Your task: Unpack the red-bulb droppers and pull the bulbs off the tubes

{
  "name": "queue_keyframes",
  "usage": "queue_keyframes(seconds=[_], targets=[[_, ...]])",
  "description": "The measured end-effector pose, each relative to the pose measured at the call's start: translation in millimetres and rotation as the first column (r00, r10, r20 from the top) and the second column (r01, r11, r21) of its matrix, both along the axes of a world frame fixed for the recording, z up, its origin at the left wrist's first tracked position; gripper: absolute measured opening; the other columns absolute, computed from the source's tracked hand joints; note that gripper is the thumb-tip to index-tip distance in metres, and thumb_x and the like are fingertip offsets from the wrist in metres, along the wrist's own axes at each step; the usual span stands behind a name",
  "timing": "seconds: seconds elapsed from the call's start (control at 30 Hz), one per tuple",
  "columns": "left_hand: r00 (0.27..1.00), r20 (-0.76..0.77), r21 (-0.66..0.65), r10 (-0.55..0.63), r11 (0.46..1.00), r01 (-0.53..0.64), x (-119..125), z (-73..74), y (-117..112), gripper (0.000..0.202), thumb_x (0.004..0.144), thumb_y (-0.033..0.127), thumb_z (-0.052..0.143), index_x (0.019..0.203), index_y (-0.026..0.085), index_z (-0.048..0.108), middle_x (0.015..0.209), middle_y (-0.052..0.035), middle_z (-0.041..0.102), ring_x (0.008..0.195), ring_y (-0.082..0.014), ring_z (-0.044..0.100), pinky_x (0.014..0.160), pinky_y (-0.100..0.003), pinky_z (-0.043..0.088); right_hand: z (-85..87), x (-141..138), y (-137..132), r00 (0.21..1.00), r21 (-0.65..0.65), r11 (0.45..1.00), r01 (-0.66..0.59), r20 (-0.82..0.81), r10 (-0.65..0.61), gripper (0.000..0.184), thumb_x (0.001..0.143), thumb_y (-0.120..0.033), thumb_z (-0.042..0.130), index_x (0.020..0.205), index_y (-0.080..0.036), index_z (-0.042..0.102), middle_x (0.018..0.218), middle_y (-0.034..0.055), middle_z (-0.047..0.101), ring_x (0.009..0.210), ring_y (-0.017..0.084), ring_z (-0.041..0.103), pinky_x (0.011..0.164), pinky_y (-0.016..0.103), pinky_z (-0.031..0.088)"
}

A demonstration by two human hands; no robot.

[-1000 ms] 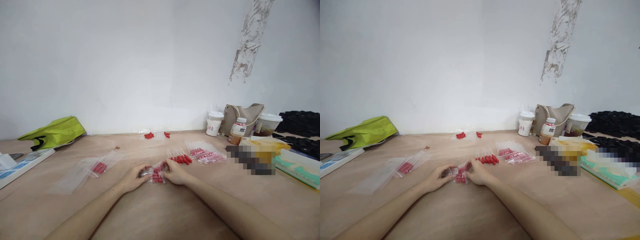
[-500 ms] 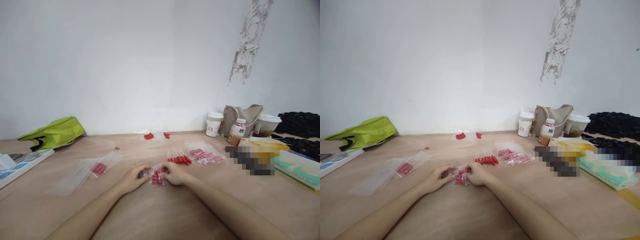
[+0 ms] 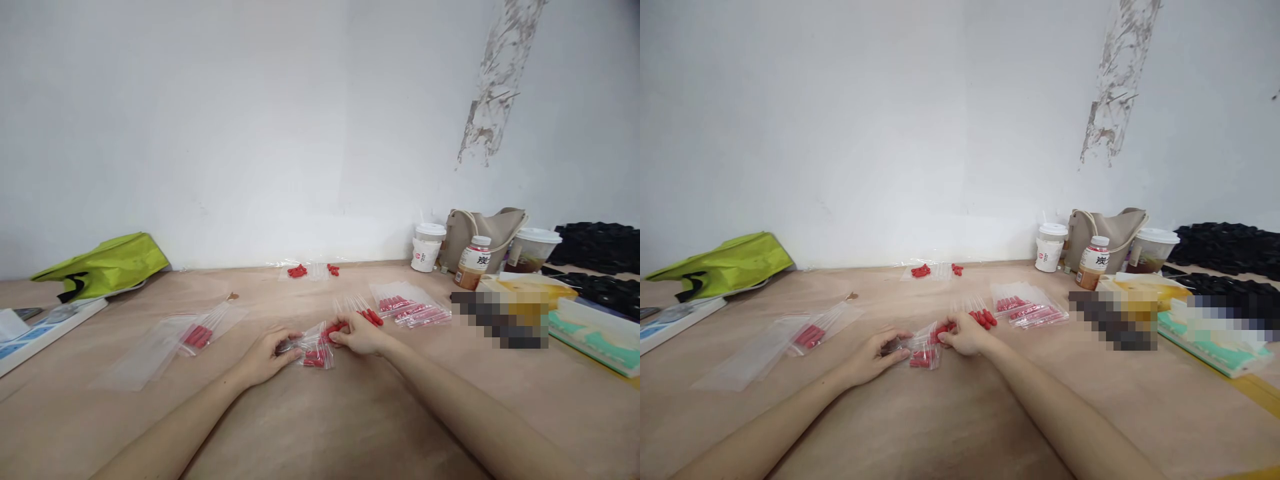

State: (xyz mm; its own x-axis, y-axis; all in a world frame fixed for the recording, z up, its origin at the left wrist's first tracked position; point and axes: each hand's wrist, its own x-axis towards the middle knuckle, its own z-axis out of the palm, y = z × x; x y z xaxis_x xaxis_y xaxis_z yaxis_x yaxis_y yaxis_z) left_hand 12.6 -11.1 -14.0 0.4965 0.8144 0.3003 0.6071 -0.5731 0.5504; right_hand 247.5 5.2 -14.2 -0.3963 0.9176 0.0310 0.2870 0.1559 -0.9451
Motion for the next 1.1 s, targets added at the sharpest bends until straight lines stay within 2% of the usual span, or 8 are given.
queue_keyframes(seconds=[0.1,0.3,0.43,0.63,0.7,0.8,0.93,1.1], targets=[[1.0,-0.009,0.004,0.0,1.0,0.0,-1,2.1,-1,0.035,0.078,0.043,0.051,0.103,0.021,0.059,0.095,-0.0042,0.062,0.081,-0.0176,0.057,0.071,-0.027,0.045,3.7,5,1,0.994,-0.072,0.996,-0.056,-0.094,0.049,0.02,0.064,-0.025,0.067,0.079,-0.015,0.06,0.064,-0.0015,0.063,0.061,0.011,0.058,0.063,0.025,0.046],[1.0,-0.01,-0.069,0.0,0.998,-0.001,-11,2.2,3,0.039,0.077,0.046,0.051,0.106,0.02,0.058,0.099,-0.0041,0.062,0.084,-0.0179,0.056,0.072,-0.028,0.044,24.9,29,6,0.974,-0.057,0.992,-0.115,-0.201,0.101,0.033,0.057,-0.034,0.073,0.08,-0.013,0.061,0.079,0.0044,0.067,0.071,0.013,0.061,0.068,0.027,0.047],[0.998,-0.067,-0.133,0.012,0.991,-0.021,-18,9.5,5,0.045,0.074,0.047,0.054,0.11,0.021,0.057,0.103,-0.0043,0.061,0.086,-0.0192,0.055,0.074,-0.03,0.043,41.0,58,13,0.983,-0.078,0.996,-0.042,-0.181,0.027,0.033,0.059,-0.035,0.073,0.082,-0.014,0.061,0.074,0.0035,0.067,0.062,0.011,0.06,0.055,0.022,0.045],[0.996,-0.026,-0.11,0.091,0.99,-0.093,-5,42.0,11,0.035,0.078,0.045,0.047,0.095,0.02,0.064,0.102,-0.0027,0.063,0.095,-0.0187,0.054,0.084,-0.027,0.039,56.2,82,19,0.958,-0.005,0.981,0.196,-0.215,-0.192,0.027,0.062,-0.037,0.07,0.076,-0.016,0.061,0.08,0.0047,0.067,0.071,0.013,0.061,0.063,0.024,0.047],[0.983,-0.042,-0.113,0.179,0.977,-0.183,8,45.3,23,0.034,0.079,0.044,0.043,0.086,0.019,0.065,0.092,-0.0019,0.065,0.086,-0.0165,0.057,0.076,-0.024,0.041,50.9,74,21,0.934,0.121,0.945,0.303,-0.236,-0.269,0.025,0.065,-0.037,0.067,0.078,-0.017,0.06,0.082,0.0055,0.066,0.077,0.015,0.061,0.068,0.027,0.048],[0.954,-0.108,-0.149,0.279,0.944,-0.293,34,39.5,48,0.028,0.072,0.041,0.052,0.076,0.016,0.065,0.071,-0.0014,0.065,0.068,-0.0161,0.058,0.059,-0.022,0.041,33.7,50,24,0.913,0.398,0.822,0.408,-0.207,-0.352,0.02,0.07,-0.033,0.061,0.081,-0.016,0.06,0.081,0.0059,0.065,0.077,0.016,0.06,0.071,0.03,0.048],[0.908,-0.192,-0.175,0.373,0.897,-0.406,67,28.9,72,0.031,0.066,0.045,0.056,0.057,0.016,0.063,0.052,-0.0013,0.06,0.058,-0.0169,0.057,0.055,-0.024,0.039,10.6,24,20,0.924,0.747,0.618,0.242,0.016,-0.382,0.014,0.078,-0.02,0.051,0.086,-0.018,0.061,0.085,0.0063,0.059,0.077,0.015,0.057,0.072,0.03,0.047],[0.903,-0.234,-0.231,0.361,0.881,-0.412,93,26.1,80,0.019,0.064,0.031,0.06,0.053,0.016,0.064,0.051,-0.0007,0.062,0.056,-0.0148,0.058,0.054,-0.022,0.039,-5.5,13,15,0.88,0.843,0.538,0.016,0.243,-0.408,0.02,0.082,-0.012,0.043,0.093,-0.018,0.059,0.092,0.0078,0.055,0.084,0.016,0.054,0.075,0.029,0.045]])
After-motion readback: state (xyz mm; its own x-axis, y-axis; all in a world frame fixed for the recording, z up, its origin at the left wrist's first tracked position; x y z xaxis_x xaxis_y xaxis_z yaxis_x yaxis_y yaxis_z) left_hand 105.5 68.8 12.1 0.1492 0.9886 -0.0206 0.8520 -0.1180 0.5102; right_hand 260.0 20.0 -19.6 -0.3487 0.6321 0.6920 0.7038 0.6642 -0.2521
